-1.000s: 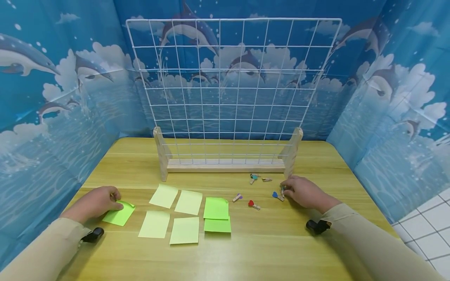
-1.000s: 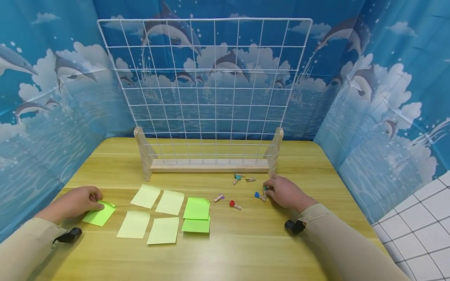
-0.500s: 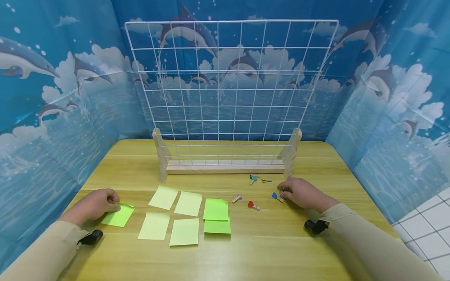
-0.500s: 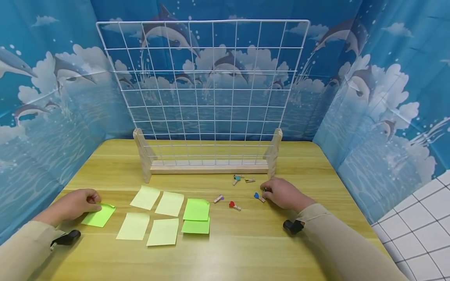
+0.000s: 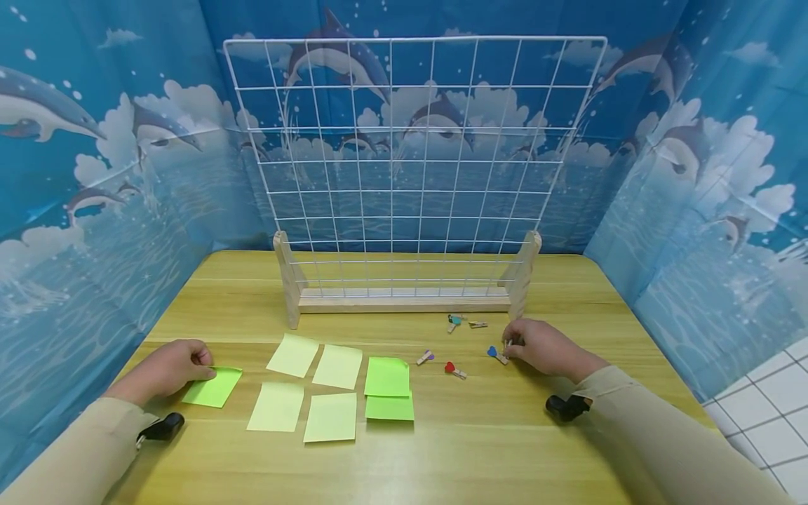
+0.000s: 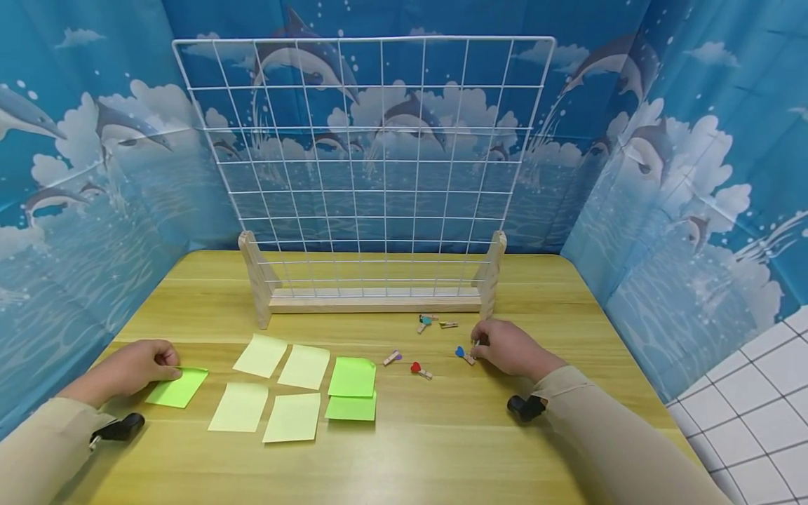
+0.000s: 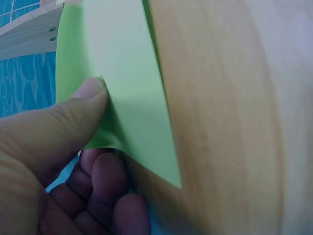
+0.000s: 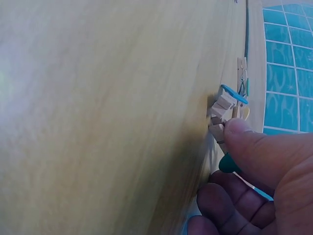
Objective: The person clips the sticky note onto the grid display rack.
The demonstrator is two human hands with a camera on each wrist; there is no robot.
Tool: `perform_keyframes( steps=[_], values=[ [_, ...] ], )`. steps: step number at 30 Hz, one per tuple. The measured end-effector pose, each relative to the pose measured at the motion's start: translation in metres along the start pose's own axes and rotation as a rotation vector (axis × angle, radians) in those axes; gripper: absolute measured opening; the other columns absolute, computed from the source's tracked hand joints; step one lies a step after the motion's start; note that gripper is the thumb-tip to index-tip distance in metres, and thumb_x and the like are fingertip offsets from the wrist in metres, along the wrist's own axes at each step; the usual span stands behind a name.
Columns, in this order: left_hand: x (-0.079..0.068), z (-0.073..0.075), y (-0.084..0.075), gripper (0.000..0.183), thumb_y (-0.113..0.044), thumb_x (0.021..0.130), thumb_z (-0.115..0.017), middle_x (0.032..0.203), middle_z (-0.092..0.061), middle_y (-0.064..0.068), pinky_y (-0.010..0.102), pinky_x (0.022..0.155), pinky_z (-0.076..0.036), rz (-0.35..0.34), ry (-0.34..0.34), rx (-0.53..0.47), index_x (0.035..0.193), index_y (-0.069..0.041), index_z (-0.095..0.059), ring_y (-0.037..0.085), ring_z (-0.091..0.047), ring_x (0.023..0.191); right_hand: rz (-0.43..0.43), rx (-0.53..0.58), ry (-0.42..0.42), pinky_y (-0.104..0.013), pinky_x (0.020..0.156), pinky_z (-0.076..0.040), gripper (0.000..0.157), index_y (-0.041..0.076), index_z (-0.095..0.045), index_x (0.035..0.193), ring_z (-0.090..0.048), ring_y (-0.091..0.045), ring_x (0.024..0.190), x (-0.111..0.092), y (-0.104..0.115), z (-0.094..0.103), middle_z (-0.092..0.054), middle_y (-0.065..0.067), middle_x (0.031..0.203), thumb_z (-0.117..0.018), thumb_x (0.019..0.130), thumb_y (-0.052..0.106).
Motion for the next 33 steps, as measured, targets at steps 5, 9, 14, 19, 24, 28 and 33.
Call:
perform_keyframes(
  steps=[5,9,14,19,24,28,33],
  values=[
    [0.0004,-0.001,0.0008,0.019,-0.016,0.095,-0.077,0.083,-0.058,0.001,0.035,0.071,-0.041,-0.01,-0.003,0.006,0.087,-0.01,-0.061,0.018,-0.049,0.077,-0.005,0.008,-0.009,-0.036,0.075,-0.052,0.012,0.011,-0.07,0.103,-0.058,-0.016,0.081,-0.0007,0.0003,-0.0006,-0.068,-0.001,0.093,-0.076,0.097,0.018],
    [0.0005,-0.0015,0.0009,0.018,-0.015,0.096,-0.076,0.083,-0.057,0.001,0.036,0.072,-0.041,-0.022,-0.008,0.014,0.087,-0.01,-0.061,0.018,-0.049,0.078,0.01,0.011,-0.025,-0.038,0.077,-0.053,0.01,0.012,-0.071,0.104,-0.059,-0.016,0.083,-0.0014,-0.0005,-0.0012,-0.068,0.0,0.094,-0.076,0.098,0.018],
    [0.0001,-0.0009,0.0007,0.013,-0.014,0.097,-0.074,0.084,-0.059,0.0,0.036,0.074,-0.042,-0.029,-0.009,0.02,0.09,-0.009,-0.064,0.018,-0.05,0.079,0.027,0.029,-0.046,-0.036,0.076,-0.052,0.007,0.015,-0.074,0.103,-0.058,-0.014,0.082,-0.0023,-0.0022,-0.0005,-0.069,0.002,0.093,-0.077,0.097,0.018],
    [-0.0006,-0.0005,0.0008,0.009,-0.015,0.099,-0.071,0.085,-0.061,-0.001,0.034,0.074,-0.042,-0.034,-0.021,0.025,0.093,-0.01,-0.068,0.017,-0.05,0.079,0.032,0.033,-0.069,-0.033,0.074,-0.05,0.004,0.016,-0.077,0.099,-0.057,-0.013,0.079,-0.0037,-0.0023,0.0019,-0.07,0.004,0.09,-0.077,0.096,0.019],
    [-0.0019,0.0001,-0.0001,0.008,-0.015,0.101,-0.07,0.087,-0.063,-0.001,0.033,0.073,-0.042,-0.036,-0.034,0.03,0.095,-0.01,-0.069,0.017,-0.051,0.08,0.021,0.052,-0.066,-0.034,0.077,-0.052,0.009,0.012,-0.079,0.103,-0.059,-0.013,0.082,-0.0033,-0.0036,0.0036,-0.073,0.002,0.093,-0.077,0.097,0.019],
    [-0.0025,0.0008,-0.0012,0.009,-0.016,0.102,-0.069,0.087,-0.064,-0.001,0.033,0.073,-0.042,-0.035,-0.04,0.031,0.095,-0.01,-0.069,0.017,-0.051,0.079,0.012,0.056,-0.049,-0.038,0.082,-0.057,0.019,0.007,-0.079,0.115,-0.063,-0.014,0.09,-0.0033,-0.0052,0.0054,-0.077,-0.003,0.104,-0.073,0.099,0.015],
    [-0.0034,0.0027,-0.0031,0.011,-0.017,0.103,-0.067,0.086,-0.062,-0.001,0.032,0.073,-0.041,-0.042,-0.051,0.028,0.095,-0.01,-0.068,0.016,-0.05,0.079,0.016,0.036,-0.034,-0.038,0.081,-0.056,0.018,0.006,-0.078,0.116,-0.063,-0.015,0.089,-0.0043,-0.0081,0.0065,-0.077,-0.005,0.106,-0.069,0.101,0.009]
  ],
)
Point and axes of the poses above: each hand's wrist, its own x-axis towards the middle knuckle, its own z-axis out of the back of the hand, y = z × x, the point moved 3 cm from there along x, towards the middle knuckle
